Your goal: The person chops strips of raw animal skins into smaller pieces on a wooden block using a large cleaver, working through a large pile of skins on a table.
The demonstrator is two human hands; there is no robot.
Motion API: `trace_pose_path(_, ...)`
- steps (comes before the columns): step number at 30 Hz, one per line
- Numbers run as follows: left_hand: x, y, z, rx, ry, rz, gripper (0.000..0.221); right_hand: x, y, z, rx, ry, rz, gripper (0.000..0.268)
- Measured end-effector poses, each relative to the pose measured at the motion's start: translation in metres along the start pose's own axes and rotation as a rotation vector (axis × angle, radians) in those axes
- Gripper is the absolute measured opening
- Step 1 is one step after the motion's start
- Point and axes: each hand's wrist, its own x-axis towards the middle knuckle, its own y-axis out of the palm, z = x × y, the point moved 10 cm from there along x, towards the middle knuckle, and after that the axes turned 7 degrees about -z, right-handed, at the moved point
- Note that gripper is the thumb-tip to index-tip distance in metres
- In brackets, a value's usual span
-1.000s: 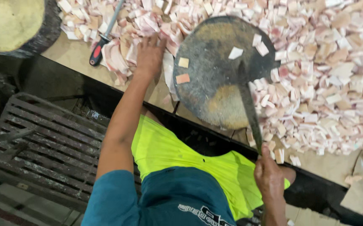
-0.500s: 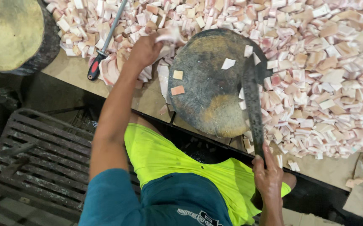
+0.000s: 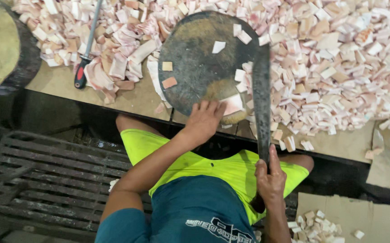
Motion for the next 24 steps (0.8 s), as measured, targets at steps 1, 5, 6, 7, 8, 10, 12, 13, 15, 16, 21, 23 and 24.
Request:
trace_pose_path(1, -0.003, 0.002, -0.002, -0.031, 0.008, -0.023, 0.051, 0.000, -0.003, 0.011, -0.072, -0.085, 0.000, 0.059)
trace_pose_path(5, -0.007, 0.000, 0.008, -0.244, 0.029, -0.047, 0.044, -0.006, -0.040, 0.044, -0.094, -0.271, -0.125, 0.053)
trace_pose_path(6, -0.007, -0.003, 0.009, -0.270, 0.040, -0.064, 0.043, -0.010, -0.050, 0.054, -0.061, -0.352, -0.172, 0.054)
trace_pose_path(7, -0.008, -0.006, 0.008, -0.296, 0.051, -0.081, 0.042, -0.015, -0.059, 0.064, -0.028, -0.434, -0.217, 0.055)
trace_pose_path(8, -0.008, -0.007, 0.008, -0.308, 0.042, -0.075, 0.040, -0.022, -0.066, 0.074, 0.007, -0.518, -0.261, 0.057)
trace_pose_path(10, -0.007, -0.010, 0.009, -0.333, 0.026, -0.070, 0.037, -0.022, -0.053, 0.084, -0.163, -0.609, -0.336, 0.060)
trace_pose_path(12, -0.007, -0.016, 0.007, -0.320, 0.028, -0.093, 0.039, -0.013, -0.020, 0.083, -0.364, -0.609, -0.188, 0.063)
trace_pose_path(13, -0.008, -0.018, 0.006, -0.314, 0.027, -0.104, 0.039, -0.008, 0.007, 0.074, -0.476, -0.558, -0.001, 0.064)
trace_pose_path(15, -0.012, -0.014, 0.009, -0.294, -0.026, -0.072, 0.040, -0.004, 0.026, 0.059, -0.539, -0.442, 0.187, 0.066)
trace_pose_path(16, -0.009, -0.013, 0.011, -0.281, -0.047, -0.061, 0.040, 0.001, 0.021, 0.057, -0.492, -0.389, 0.180, 0.065)
trace_pose_path(21, 0.001, -0.024, 0.005, -0.316, -0.014, -0.154, 0.036, 0.004, -0.038, 0.082, -0.190, -0.440, -0.097, 0.051)
trace_pose_path(23, -0.007, -0.027, 0.003, -0.357, 0.008, -0.144, 0.036, -0.003, -0.053, 0.080, -0.154, -0.397, -0.191, 0.047)
trace_pose_path(24, -0.010, -0.028, 0.006, -0.377, 0.017, -0.121, 0.037, -0.008, -0.050, 0.082, -0.177, -0.431, -0.206, 0.048)
